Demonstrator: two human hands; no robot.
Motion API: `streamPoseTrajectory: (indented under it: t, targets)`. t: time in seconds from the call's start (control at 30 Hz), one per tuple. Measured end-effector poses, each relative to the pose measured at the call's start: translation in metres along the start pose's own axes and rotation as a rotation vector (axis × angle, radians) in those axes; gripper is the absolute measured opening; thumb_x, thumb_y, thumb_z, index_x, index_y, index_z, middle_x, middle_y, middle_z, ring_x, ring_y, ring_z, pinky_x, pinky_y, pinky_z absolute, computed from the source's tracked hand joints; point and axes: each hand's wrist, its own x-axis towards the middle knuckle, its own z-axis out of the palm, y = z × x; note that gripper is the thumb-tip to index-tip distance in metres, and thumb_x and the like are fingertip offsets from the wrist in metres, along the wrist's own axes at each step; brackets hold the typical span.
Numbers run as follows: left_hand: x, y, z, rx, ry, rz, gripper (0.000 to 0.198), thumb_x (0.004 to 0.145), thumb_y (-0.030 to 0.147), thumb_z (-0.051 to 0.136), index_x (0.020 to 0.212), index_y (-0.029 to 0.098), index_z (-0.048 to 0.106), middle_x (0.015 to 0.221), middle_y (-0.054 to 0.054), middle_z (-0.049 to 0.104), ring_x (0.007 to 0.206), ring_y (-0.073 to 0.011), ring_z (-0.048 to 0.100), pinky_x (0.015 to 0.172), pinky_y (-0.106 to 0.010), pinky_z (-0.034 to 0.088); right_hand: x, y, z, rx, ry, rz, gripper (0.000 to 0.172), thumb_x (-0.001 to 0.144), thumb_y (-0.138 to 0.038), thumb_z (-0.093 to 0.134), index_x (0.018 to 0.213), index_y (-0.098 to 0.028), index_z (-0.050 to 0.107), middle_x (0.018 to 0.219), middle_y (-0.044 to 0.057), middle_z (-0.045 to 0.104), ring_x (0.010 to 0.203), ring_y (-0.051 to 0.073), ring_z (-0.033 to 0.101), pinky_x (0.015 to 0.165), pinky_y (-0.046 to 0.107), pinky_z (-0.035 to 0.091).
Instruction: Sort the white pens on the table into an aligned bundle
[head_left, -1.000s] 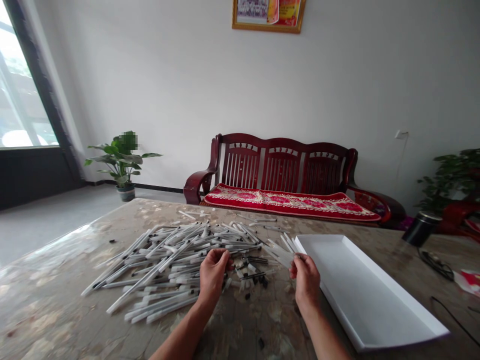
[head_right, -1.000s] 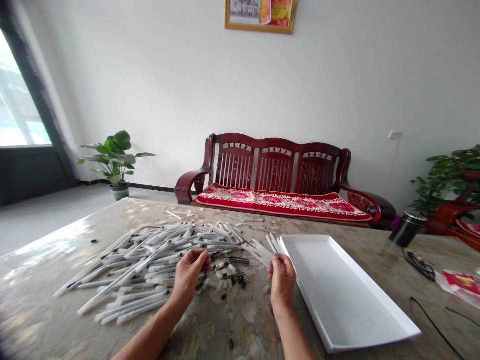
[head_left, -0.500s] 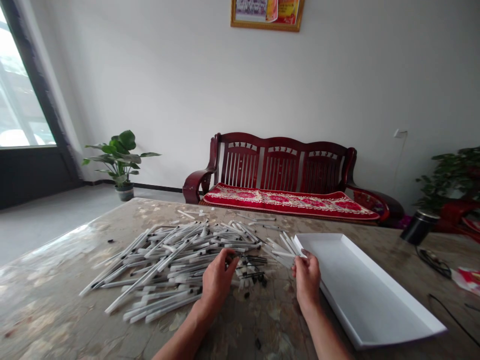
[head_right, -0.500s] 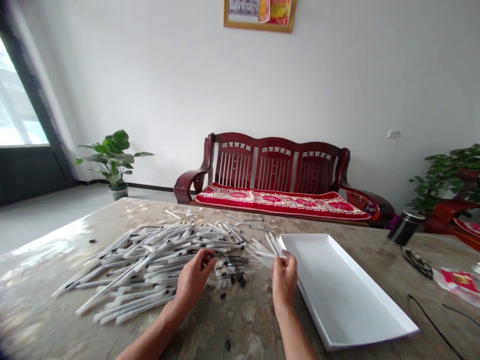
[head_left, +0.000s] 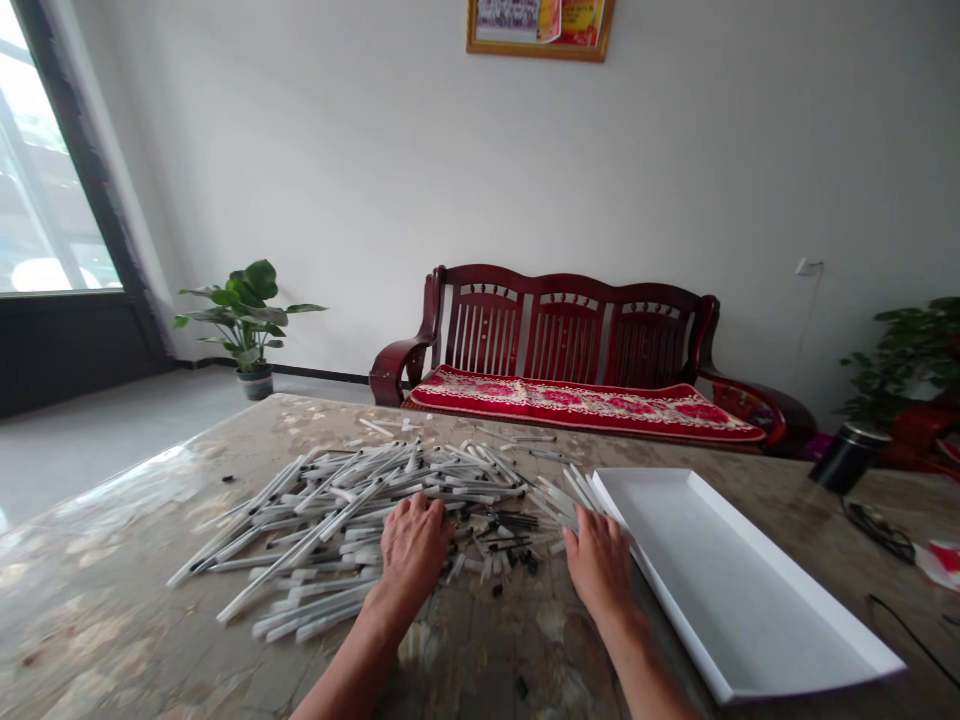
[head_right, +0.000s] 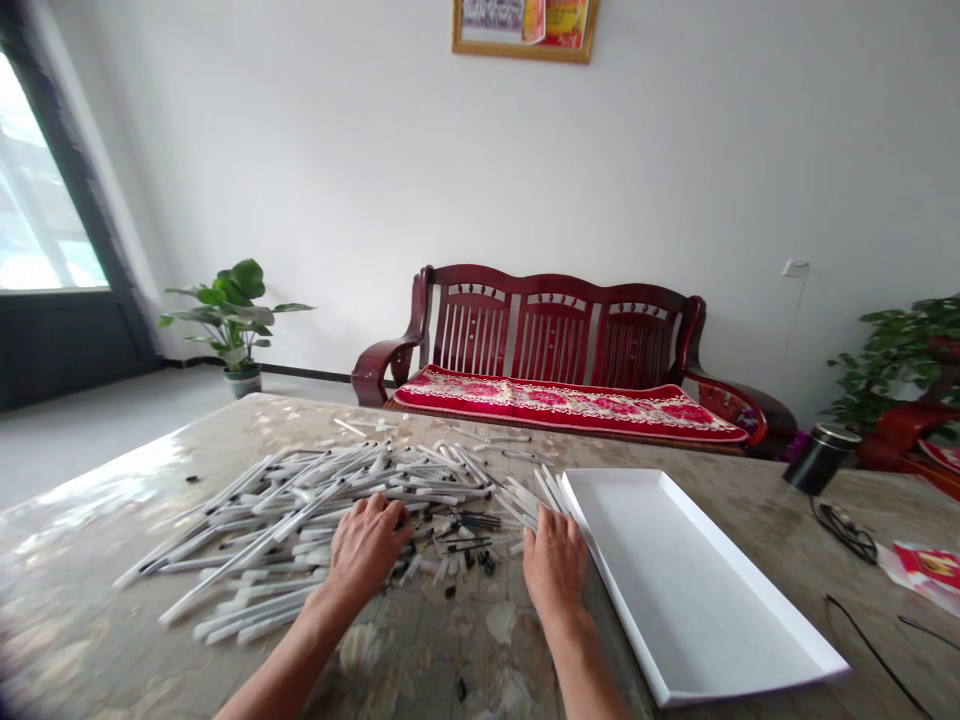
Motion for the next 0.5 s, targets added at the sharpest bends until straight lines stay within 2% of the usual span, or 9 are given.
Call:
streamPoseTrajectory:
  t: [0.13, 0.27, 0.4, 0.5]
  targets:
    - [-0.003, 0.003, 0.0, -0.003, -0.062, 0.061, 0.019, 0.083, 0.032, 0.062, 0.099, 0.024, 0.071, 0.106, -0.009, 0.063, 0.105, -0.0283, 0.054, 0.088, -0.037, 0.037, 0.005, 0.002, -0.008, -0.152, -0.09, 0.014, 0.025, 0.091, -0.029, 0.06, 0.114, -0.021, 0.067, 0.104, 0.012, 0.069, 0.098, 0.03, 0.061, 0.081, 0.038, 0.043]
    - [-0.003, 0.004, 0.001, 0.006, -0.081, 0.063, 0.019, 0.082, 0.029, 0.061, 0.098, 0.024, 0.071, 0.106, -0.008, 0.063, 0.105, -0.0281, 0.053, 0.088, -0.037, 0.037, 0.008, 0.012, -0.008, -0.208, -0.14, 0.023, 0.019, 0.093, -0.023, 0.056, 0.106, -0.02, 0.069, 0.099, 0.012, 0.069, 0.088, 0.027, 0.064, 0.075, 0.035, 0.044]
    - [-0.002, 0.0, 0.004, 0.009, -0.071, 0.067, 0.017, 0.083, 0.03, 0.061, 0.097, 0.024, 0.07, 0.106, -0.009, 0.063, 0.105, -0.028, 0.053, 0.088, -0.037, 0.037, 0.009, 0.022, -0.005, -0.171, -0.087, 0.056, 0.027, 0.092, -0.013, 0.048, 0.107, -0.02, 0.069, 0.099, 0.012, 0.068, 0.086, 0.025, 0.065, 0.072, 0.033, 0.044]
    - [-0.001, 0.001, 0.006, 0.013, -0.052, 0.081, 0.015, 0.085, 0.028, 0.06, 0.094, 0.023, 0.07, 0.105, -0.009, 0.064, 0.104, -0.0282, 0.054, 0.087, -0.037, 0.037, 0.008, 0.019, -0.003, 0.002, -0.011, 0.034, 0.031, 0.093, -0.015, 0.044, 0.112, -0.02, 0.068, 0.103, 0.012, 0.069, 0.089, 0.025, 0.065, 0.075, 0.034, 0.045]
